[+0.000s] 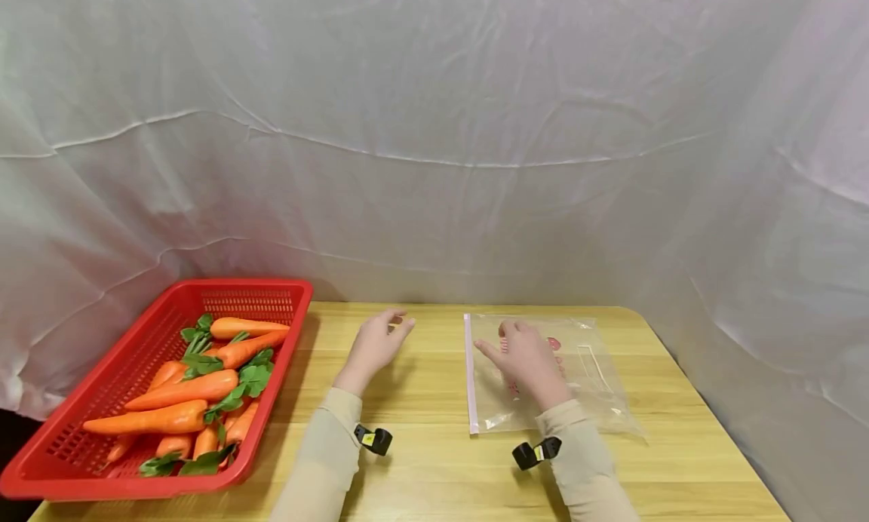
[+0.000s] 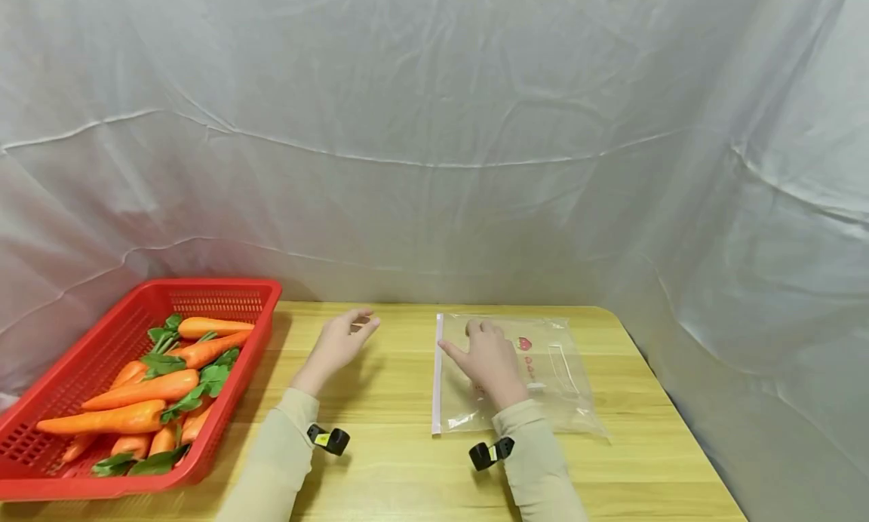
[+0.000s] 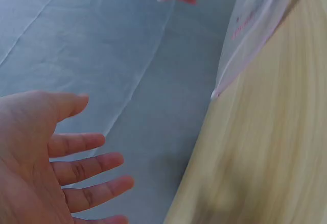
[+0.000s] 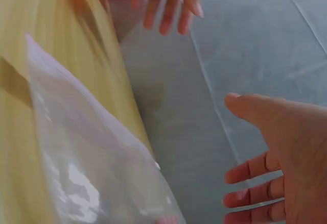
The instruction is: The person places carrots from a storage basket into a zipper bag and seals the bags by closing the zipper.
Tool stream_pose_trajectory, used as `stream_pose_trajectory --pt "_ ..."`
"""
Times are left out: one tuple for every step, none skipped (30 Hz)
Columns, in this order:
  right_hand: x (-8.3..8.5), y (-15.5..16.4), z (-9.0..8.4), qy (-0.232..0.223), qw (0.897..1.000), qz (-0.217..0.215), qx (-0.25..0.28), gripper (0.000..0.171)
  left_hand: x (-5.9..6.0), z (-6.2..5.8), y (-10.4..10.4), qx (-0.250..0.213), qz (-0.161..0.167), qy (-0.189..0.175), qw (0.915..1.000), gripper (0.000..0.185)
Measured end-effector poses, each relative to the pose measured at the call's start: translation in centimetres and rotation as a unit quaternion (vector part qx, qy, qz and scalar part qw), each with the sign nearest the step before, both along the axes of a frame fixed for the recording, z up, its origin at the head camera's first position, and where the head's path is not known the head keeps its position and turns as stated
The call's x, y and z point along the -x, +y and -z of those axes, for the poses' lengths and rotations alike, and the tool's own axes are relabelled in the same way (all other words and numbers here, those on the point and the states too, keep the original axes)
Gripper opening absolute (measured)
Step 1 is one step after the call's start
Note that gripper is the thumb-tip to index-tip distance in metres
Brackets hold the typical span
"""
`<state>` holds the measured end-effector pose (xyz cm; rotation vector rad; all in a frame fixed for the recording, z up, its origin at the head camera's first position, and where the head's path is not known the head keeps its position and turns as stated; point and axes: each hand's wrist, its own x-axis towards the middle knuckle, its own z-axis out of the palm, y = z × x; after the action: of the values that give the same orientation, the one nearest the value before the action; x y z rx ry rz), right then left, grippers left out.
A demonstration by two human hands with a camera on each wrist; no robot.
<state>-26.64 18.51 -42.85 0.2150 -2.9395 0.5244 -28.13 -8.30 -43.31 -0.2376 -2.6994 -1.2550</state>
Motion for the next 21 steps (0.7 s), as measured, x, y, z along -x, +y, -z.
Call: stream_pose_trajectory --pt "-0.1 -0.3 0.1 -0.009 1.000 -0.002 -0.001 0.062 0.0 0.1 0.3 -0.017 0.000 -0.005 0.9998 0.044" --pt "-0.1 -0.7 0.2 -0.018 1.000 -0.004 -0.005 0.059 -0.1 0.1 0.6 -0.030 0.001 -0.007 0.9995 0.042" --pt "-0.2 -0.9 0.3 -0.028 1.000 -0.006 -0.008 0.057 -0.1 0.2 0.9 -0.041 -0.001 -0.009 0.9991 0.039" --pt "-0.2 -1.2 0.6 -0.037 0.999 -0.010 -0.009 0.055 -0.1 0.4 1.1 -0.047 -0.001 -0.009 0.9989 0.037" --pt "-0.3 -1.5 0.8 -0.046 0.999 -0.015 -0.010 0.053 -0.1 0.5 1.4 -0.050 -0.003 -0.008 0.9987 0.035" --pt "-0.3 -1.8 1.0 -0.055 0.998 -0.018 -0.010 0.052 -0.1 0.7 1.7 -0.052 -0.005 -0.009 0.9986 0.033" --pt "-0.4 -2.0 1.3 -0.062 0.998 -0.022 -0.011 0.051 0.0 0.9 1.9 -0.054 -0.006 -0.008 0.9985 0.032" --pt "-0.4 -2.2 1.7 -0.069 0.997 -0.025 -0.011 0.051 0.0 1.1 2.2 -0.054 -0.007 -0.009 0.9985 0.030" --pt "-0.5 -2.4 2.0 -0.074 0.997 -0.026 -0.011 0.051 0.0 1.2 2.4 -0.056 -0.006 -0.011 0.9984 0.029" --pt "-0.5 -2.6 2.3 -0.078 0.996 -0.027 -0.014 0.051 0.0 1.4 2.6 -0.055 -0.004 -0.014 0.9984 0.028" --pt "-0.6 -2.7 2.5 -0.083 0.996 -0.028 -0.015 0.051 0.0 1.6 2.8 -0.055 -0.002 -0.019 0.9983 0.027" --pt "-0.7 -2.8 2.8 -0.090 0.996 -0.026 -0.014 0.051 0.0 1.8 3.0 -0.054 0.001 -0.026 0.9982 0.027" --pt "-0.7 -2.9 3.0 -0.097 0.995 -0.025 -0.012 0.050 0.0 1.9 3.2 -0.050 0.003 -0.033 0.9982 0.027" --pt "-0.8 -3.0 3.1 -0.104 0.994 -0.023 -0.012 0.049 -0.1 2.0 3.3 -0.049 0.007 -0.042 0.9979 0.027" --pt "-0.9 -3.1 3.2 -0.110 0.994 -0.022 -0.010 0.048 -0.1 2.1 3.5 -0.047 0.011 -0.050 0.9976 0.027" --pt "-0.9 -3.2 3.4 -0.114 0.993 -0.023 -0.010 0.047 -0.1 2.2 3.6 -0.044 0.015 -0.058 0.9972 0.028" --pt "-0.9 -3.2 3.5 -0.119 0.993 -0.023 -0.009 0.045 -0.2 2.3 3.7 -0.042 0.020 -0.066 0.9967 0.028" --pt "-0.9 -3.3 3.6 -0.121 0.992 -0.023 -0.012 0.043 -0.2 2.4 3.8 -0.039 0.024 -0.071 0.9964 0.028" --pt "-1.0 -3.3 3.7 -0.122 0.992 -0.025 -0.015 0.042 -0.3 2.5 3.9 -0.038 0.028 -0.076 0.9960 0.029" --pt "-0.9 -3.4 3.8 -0.121 0.992 -0.027 -0.020 0.040 -0.3 2.6 4.0 -0.038 0.033 -0.080 0.9955 0.029" --pt "-0.9 -3.4 3.9 -0.121 0.992 -0.029 -0.025 0.038 -0.3 2.8 4.0 -0.038 0.036 -0.084 0.9951 0.028"
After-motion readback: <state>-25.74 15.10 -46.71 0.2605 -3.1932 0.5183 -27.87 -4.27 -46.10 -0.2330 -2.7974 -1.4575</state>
